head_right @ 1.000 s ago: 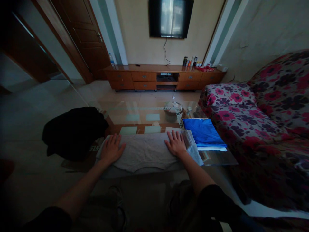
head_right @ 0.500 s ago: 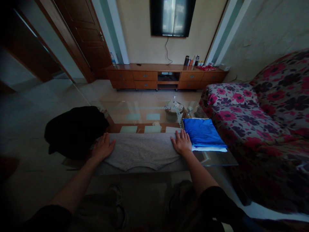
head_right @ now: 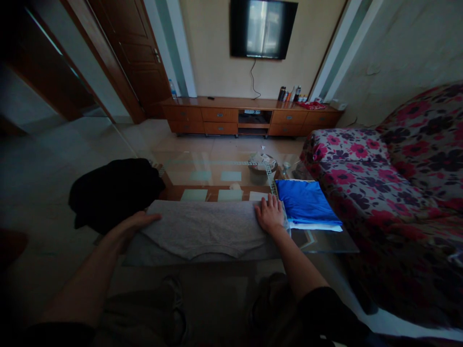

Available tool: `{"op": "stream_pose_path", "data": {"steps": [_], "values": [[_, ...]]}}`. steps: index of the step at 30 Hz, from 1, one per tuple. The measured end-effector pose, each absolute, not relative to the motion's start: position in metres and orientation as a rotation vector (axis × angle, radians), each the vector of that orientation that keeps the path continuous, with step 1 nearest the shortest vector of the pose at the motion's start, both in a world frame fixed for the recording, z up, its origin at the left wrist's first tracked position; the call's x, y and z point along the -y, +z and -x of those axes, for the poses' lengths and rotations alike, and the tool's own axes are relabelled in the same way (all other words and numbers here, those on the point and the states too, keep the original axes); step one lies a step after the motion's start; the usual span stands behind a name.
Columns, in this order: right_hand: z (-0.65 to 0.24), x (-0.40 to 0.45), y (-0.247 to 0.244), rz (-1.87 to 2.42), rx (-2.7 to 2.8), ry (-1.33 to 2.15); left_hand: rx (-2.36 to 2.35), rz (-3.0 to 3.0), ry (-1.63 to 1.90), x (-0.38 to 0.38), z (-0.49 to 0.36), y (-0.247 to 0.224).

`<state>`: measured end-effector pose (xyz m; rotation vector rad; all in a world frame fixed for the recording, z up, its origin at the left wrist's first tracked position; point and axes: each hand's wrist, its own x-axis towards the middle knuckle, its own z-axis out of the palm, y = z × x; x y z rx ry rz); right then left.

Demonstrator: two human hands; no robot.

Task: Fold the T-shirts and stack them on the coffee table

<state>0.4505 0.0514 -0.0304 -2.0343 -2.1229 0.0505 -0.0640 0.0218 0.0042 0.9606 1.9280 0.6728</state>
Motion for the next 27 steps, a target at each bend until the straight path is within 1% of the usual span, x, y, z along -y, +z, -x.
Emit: {"op": "stream_pose_path", "data": {"steps": [2,3,9,11,13,15,17,21,23,25,27], "values": [[-0.433,-0.050,-0.016,1.876,2.045,0.212,-1.761,-0.903,0.670,-0.015,0.059,0.015],[-0.421,-0.048,-0.008,1.775,1.988,0.352,-1.689,-0.882,0.680,-0.012,0.055,0.022],[-0.335,-0.011,0.025,1.115,1.488,1.535,-1.355,-0.899,0.696,0.009,0.000,0.060],[-0.317,0.003,0.031,1.008,1.284,1.829,-1.145,-0.945,0.669,0.016,-0.029,0.068],[-0.308,0.014,0.031,0.964,1.122,2.011,-0.903,-0.925,0.557,0.021,-0.057,0.071],[-0.307,0.019,0.026,0.977,1.032,2.042,-0.802,-0.907,0.466,0.025,-0.077,0.070],[-0.309,0.020,0.016,1.017,0.954,1.974,-0.789,-0.904,0.450,0.026,-0.089,0.068],[-0.313,0.018,-0.001,1.081,0.730,1.878,-0.839,-0.948,0.607,0.018,-0.090,0.055],[-0.314,0.016,0.000,1.116,0.673,1.862,-0.986,-0.987,0.755,0.010,-0.086,0.041],[-0.317,0.013,0.010,1.149,0.654,1.838,-1.248,-0.986,0.884,0.000,-0.081,0.021],[-0.322,0.008,0.027,1.123,0.664,1.836,-1.511,-0.952,0.917,-0.008,-0.078,0.000]]}}
